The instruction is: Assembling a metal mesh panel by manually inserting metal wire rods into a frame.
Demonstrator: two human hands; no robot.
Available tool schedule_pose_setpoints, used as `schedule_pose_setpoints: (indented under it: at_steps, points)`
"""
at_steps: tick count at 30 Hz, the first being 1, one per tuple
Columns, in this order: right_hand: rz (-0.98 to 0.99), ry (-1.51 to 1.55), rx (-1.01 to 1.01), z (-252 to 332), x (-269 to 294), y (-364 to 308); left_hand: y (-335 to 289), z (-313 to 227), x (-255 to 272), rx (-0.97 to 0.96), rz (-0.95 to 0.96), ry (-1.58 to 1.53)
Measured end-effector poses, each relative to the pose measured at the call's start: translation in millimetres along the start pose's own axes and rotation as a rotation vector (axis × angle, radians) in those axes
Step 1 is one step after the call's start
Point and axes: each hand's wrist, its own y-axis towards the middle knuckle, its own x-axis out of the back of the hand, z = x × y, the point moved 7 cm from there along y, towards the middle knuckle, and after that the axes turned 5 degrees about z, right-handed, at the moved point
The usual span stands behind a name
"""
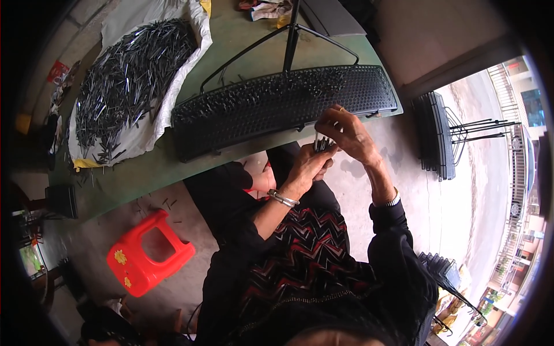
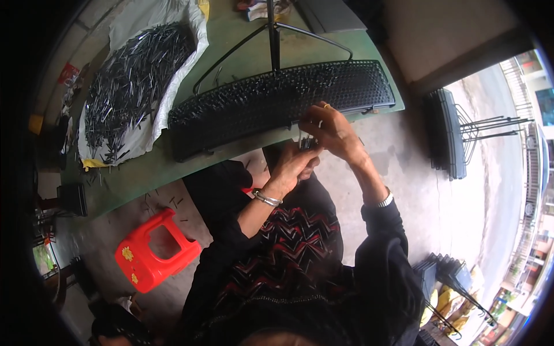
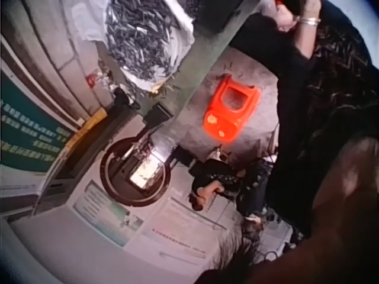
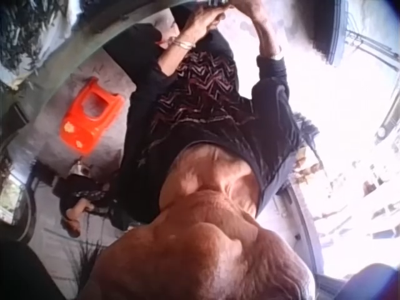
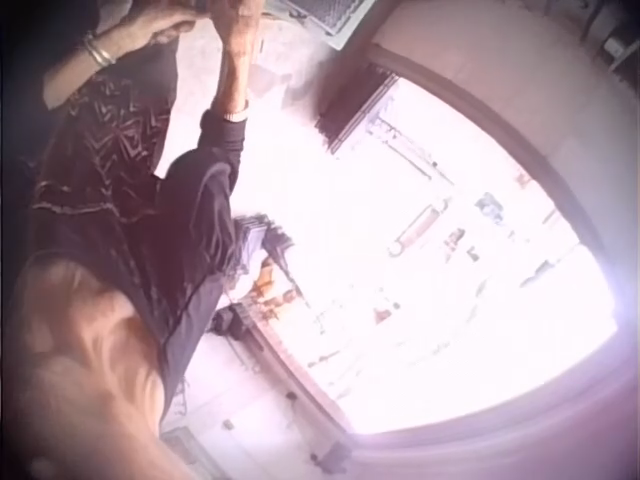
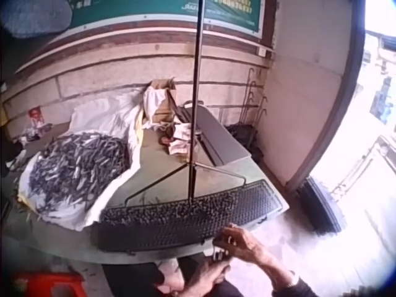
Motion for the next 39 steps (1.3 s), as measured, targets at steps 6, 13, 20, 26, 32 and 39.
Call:
schedule_pose_setpoints:
  at_steps: [6,13,20,26,32,39]
  points:
    - [-0.526,-0.113,-0.024,-12.5,37.8,-3.4,1.3,6.1,-3.0,0.030,0.098,-0.155]
    - [-0.741,-0.341,0.100,-29.5,39.3,17.5,5.8,-1.4,3.8,-0.063,0.043,-0.372]
    - [-0.589,-0.624,0.021,-22.3,18.9,26.6,-1.7,-12.3,6.2,-0.072,-0.030,-0.457]
    - [-0.450,-0.427,-0.084,-19.2,21.6,15.2,-3.6,-15.9,2.9,-0.116,0.081,-0.431]
    - [0.037,-0.073,-0.139,-8.9,6.4,-5.8,-7.7,-18.9,-1.2,-0.171,0.037,-0.345]
    - [-0.428,0.053,-0.172,-15.4,30.9,-6.7,2.1,-8.7,13.5,-0.165,-0.070,-0.440]
